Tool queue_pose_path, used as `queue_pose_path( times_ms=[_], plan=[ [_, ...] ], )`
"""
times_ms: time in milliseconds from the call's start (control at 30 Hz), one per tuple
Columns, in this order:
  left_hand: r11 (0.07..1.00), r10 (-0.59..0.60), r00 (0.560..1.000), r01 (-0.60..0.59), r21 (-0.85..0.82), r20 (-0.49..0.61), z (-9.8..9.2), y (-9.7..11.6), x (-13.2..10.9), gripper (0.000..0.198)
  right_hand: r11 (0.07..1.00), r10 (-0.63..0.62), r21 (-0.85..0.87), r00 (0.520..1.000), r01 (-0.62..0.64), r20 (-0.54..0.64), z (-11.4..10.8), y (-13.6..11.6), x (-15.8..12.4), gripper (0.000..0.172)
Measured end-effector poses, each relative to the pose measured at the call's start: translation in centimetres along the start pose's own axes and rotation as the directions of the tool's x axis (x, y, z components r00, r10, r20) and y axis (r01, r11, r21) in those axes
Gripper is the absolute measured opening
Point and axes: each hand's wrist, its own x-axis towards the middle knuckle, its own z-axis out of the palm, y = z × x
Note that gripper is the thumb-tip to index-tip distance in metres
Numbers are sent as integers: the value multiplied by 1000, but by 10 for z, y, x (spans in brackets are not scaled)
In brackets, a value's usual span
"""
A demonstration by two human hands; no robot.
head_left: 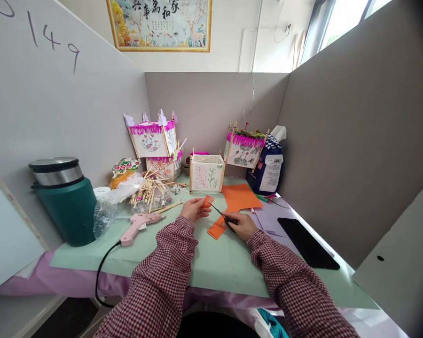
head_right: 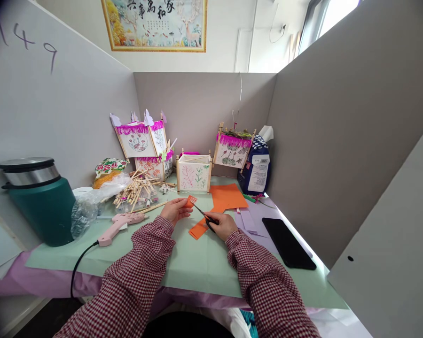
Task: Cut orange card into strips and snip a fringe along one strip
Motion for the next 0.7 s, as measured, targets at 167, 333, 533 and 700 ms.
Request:
queue_pose_path(
  times_ms=[167,333,533,700],
  plan=[
    [1000,-4,1000,4,7,4,1,1,-1,7,1000,-1,-19,1000,1,7,0,1,0,38],
    [1000,-11,1000,11,18,11,2,2,-4,7,999,-12,-41,1000,12,4,-1,-3,-1,37],
    [1000,-20,1000,20,24,6,5,3,-6,4,999,17,-49,1000,-16,15,-1,-4,-1,39],
    [999,-21,1000,20,26,7,4,3,-5,4,999,5,-39,1000,-5,1,-1,-3,-1,37]
  ],
)
